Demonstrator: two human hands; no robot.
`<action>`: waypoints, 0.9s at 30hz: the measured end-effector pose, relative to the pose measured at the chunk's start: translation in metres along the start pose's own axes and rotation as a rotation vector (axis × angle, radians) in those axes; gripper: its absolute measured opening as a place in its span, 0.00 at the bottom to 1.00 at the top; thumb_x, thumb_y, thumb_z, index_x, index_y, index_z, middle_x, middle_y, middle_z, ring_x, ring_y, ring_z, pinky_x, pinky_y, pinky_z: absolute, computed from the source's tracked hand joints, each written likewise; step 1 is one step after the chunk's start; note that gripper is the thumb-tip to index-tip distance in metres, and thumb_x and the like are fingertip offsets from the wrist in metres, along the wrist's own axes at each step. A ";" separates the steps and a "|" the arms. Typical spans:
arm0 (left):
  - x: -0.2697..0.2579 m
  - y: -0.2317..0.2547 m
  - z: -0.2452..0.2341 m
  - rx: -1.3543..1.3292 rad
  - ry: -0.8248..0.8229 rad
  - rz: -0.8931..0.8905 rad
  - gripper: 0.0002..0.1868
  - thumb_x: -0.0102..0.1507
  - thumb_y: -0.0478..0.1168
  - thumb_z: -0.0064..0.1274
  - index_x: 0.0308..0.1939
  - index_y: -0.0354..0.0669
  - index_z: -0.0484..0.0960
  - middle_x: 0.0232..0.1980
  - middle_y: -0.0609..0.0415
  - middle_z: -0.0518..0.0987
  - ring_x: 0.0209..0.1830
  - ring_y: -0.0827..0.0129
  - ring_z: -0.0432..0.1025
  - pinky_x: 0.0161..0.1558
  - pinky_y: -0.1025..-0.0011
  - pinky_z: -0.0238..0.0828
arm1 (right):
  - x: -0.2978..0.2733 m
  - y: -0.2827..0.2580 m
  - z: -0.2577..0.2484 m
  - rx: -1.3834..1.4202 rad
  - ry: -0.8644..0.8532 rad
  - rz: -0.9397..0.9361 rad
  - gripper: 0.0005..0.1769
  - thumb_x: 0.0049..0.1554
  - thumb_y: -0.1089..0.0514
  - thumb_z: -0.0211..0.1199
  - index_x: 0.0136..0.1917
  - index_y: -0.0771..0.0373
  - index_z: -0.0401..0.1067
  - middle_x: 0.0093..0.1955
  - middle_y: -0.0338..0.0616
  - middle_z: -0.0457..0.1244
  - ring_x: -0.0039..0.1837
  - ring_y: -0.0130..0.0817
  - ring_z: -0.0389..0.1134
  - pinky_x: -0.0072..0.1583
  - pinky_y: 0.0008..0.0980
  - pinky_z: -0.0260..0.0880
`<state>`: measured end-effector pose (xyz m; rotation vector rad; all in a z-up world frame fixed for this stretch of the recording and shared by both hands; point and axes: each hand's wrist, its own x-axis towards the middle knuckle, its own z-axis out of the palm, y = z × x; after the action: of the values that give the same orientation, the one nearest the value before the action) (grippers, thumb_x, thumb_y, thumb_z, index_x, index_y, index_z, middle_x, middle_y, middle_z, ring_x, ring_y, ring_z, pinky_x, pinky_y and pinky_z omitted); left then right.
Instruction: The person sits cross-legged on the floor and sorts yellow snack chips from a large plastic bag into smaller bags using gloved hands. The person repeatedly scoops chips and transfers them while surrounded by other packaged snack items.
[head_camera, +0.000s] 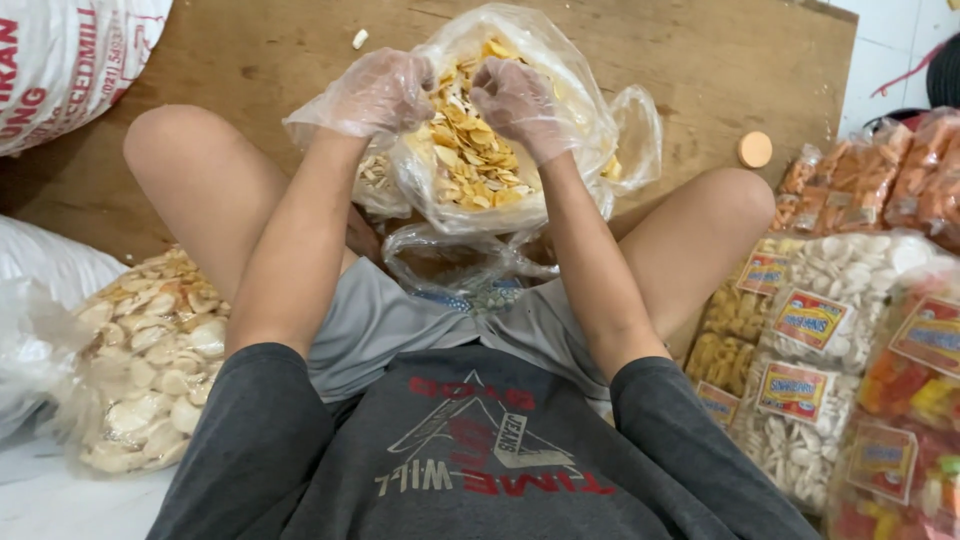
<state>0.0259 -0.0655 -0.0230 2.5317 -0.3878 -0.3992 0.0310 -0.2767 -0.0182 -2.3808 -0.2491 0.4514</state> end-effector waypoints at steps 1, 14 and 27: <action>0.006 0.003 0.006 -0.036 -0.043 -0.020 0.04 0.61 0.35 0.50 0.34 0.46 0.80 0.34 0.51 0.79 0.34 0.61 0.75 0.41 0.69 0.77 | -0.001 0.004 -0.002 -0.011 0.009 0.020 0.05 0.60 0.61 0.55 0.43 0.53 0.68 0.45 0.38 0.67 0.47 0.30 0.68 0.48 0.25 0.71; 0.053 0.047 0.045 -0.520 -0.193 -0.510 0.15 0.72 0.50 0.41 0.41 0.45 0.76 0.32 0.61 0.70 0.19 0.80 0.59 0.21 0.87 0.59 | 0.009 0.102 0.001 -0.402 0.167 0.029 0.10 0.62 0.66 0.50 0.48 0.59 0.72 0.41 0.42 0.67 0.40 0.29 0.67 0.41 0.24 0.71; 0.056 0.041 0.081 -0.413 -0.316 -0.470 0.40 0.69 0.67 0.21 0.79 0.55 0.34 0.77 0.44 0.54 0.59 0.59 0.65 0.53 0.76 0.69 | 0.018 0.123 0.031 -1.135 -0.227 -0.251 0.20 0.59 0.71 0.42 0.63 0.61 0.57 0.44 0.37 0.57 0.36 0.22 0.56 0.39 0.16 0.64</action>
<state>0.0408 -0.1566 -0.0766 2.1315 0.1763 -0.9566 0.0420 -0.3439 -0.1264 -3.2966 -1.1453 0.5405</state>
